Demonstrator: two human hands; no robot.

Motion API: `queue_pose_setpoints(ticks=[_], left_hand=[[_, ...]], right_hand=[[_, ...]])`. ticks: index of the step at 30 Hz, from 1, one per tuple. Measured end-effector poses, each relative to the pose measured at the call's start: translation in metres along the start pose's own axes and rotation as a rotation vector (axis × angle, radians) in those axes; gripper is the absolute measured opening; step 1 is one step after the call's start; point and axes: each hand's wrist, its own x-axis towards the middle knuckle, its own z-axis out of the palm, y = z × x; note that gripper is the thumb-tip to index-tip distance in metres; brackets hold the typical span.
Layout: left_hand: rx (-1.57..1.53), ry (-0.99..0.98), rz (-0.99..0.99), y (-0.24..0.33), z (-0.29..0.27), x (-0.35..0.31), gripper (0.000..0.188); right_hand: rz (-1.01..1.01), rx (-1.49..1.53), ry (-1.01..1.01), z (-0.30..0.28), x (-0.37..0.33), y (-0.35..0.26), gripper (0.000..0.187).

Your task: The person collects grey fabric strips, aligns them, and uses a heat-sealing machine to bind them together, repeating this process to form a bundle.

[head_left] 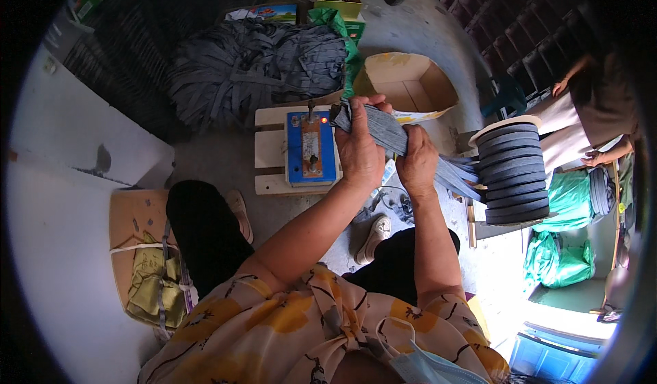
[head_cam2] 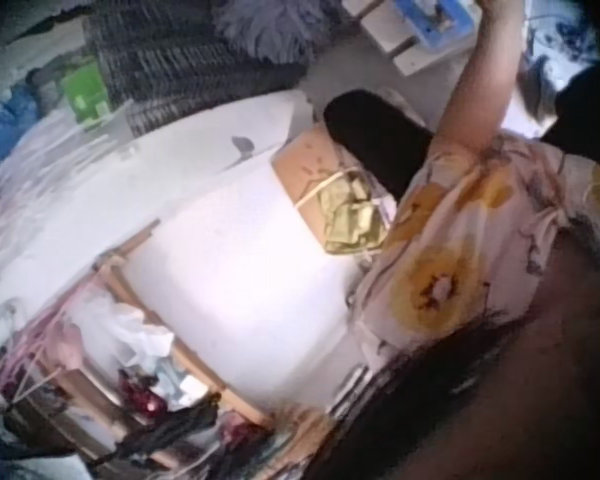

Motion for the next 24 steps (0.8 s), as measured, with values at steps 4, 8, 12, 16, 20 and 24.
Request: queue_pose_setpoints(ticks=[4, 8, 12, 16, 20, 24], left_hand=[[0.099, 0.033, 0.086, 0.002, 0.006, 0.000, 0.028], [0.103, 0.050, 0.052, -0.003, 0.014, 0.000, 0.025], [0.123, 0.100, 0.031, 0.008, 0.027, -0.003, 0.026], [0.289, -0.008, 0.186, 0.026, 0.031, -0.004, 0.030], [0.282, -0.041, 0.219, 0.043, 0.036, -0.005, 0.024], [0.229, -0.029, 0.178, 0.076, 0.044, -0.007, 0.026]], right_hand=[[-0.013, 0.002, 0.004, -0.001, 0.002, -0.008, 0.043], [-0.037, 0.012, 0.039, -0.005, 0.000, -0.003, 0.038], [-0.117, 0.080, 0.083, 0.003, 0.001, 0.001, 0.032], [-0.145, 0.157, 0.051, -0.002, 0.008, -0.012, 0.035], [-0.109, 0.164, 0.005, -0.009, 0.005, -0.007, 0.033], [-0.086, 0.166, -0.034, -0.008, -0.002, 0.001, 0.031]])
